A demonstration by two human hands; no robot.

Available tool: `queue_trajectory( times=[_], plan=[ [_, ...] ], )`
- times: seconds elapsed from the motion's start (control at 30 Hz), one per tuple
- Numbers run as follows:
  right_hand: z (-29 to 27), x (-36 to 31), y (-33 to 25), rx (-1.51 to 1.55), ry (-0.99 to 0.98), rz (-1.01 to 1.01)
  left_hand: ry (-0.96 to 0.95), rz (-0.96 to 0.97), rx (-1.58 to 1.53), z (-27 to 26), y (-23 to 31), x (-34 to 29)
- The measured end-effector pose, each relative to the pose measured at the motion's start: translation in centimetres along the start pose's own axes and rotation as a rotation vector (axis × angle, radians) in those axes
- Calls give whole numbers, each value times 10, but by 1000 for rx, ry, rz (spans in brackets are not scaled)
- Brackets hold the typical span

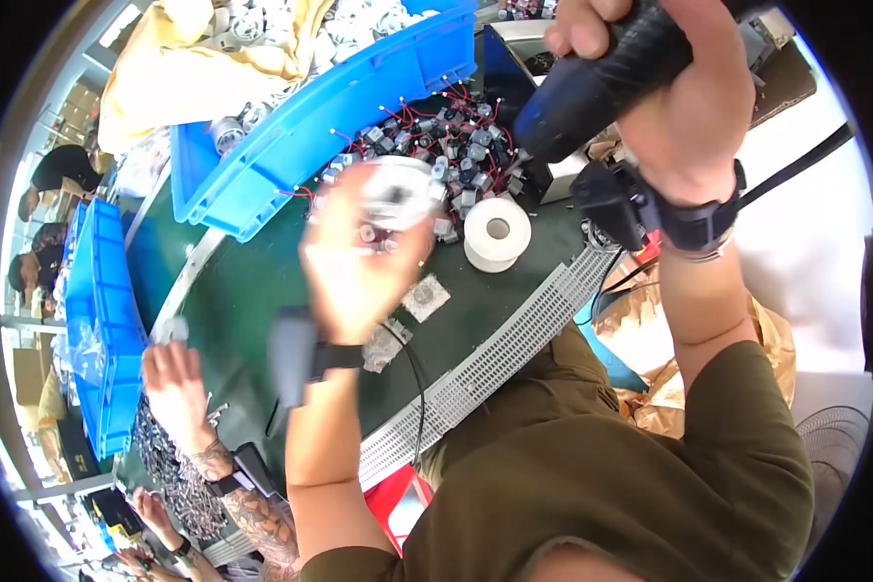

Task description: Assembling electronic parts by inserting components into housings, using a handheld assembly tool, and managing wire leads at a factory workbench.

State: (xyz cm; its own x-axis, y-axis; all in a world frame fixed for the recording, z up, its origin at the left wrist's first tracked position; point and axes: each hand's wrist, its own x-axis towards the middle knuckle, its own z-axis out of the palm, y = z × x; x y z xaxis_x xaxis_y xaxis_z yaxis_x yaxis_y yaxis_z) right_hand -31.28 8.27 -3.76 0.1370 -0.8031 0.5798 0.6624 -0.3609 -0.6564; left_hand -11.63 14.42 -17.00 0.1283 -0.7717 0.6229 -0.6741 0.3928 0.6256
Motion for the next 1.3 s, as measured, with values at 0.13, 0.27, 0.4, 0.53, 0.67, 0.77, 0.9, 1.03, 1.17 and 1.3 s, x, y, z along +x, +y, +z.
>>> queue_trajectory(
  times=[0.13,0.27,0.4,0.53,0.67,0.77,0.9,1.03,1.17,1.3],
  plan=[
    [-4,-2,5,-253,-20,144,16,-322,472,-111,-81,-24],
    [-20,-5,25,-317,-30,234,122,-248,941,-151,-112,-39],
    [-20,-1,36,-399,-25,216,295,-160,785,-97,-62,5],
    [-16,5,31,-520,-100,265,-363,-391,901,-44,-99,19],
    [-34,-3,58,-617,-34,-64,-30,-272,450,-62,-117,14],
    [-42,-20,57,-1016,85,-731,116,-339,-6,-65,-70,21],
    [-15,-46,47,-801,-603,-289,-233,-297,-819,-53,20,21],
    [-18,-47,55,-529,-740,-22,-436,-394,-1052,-37,32,19],
    [-35,-51,58,-419,-628,110,-251,-63,-523,-38,16,51],
    [-60,-45,68,-497,-581,179,383,-60,-306,-66,-33,167]
  ],
)
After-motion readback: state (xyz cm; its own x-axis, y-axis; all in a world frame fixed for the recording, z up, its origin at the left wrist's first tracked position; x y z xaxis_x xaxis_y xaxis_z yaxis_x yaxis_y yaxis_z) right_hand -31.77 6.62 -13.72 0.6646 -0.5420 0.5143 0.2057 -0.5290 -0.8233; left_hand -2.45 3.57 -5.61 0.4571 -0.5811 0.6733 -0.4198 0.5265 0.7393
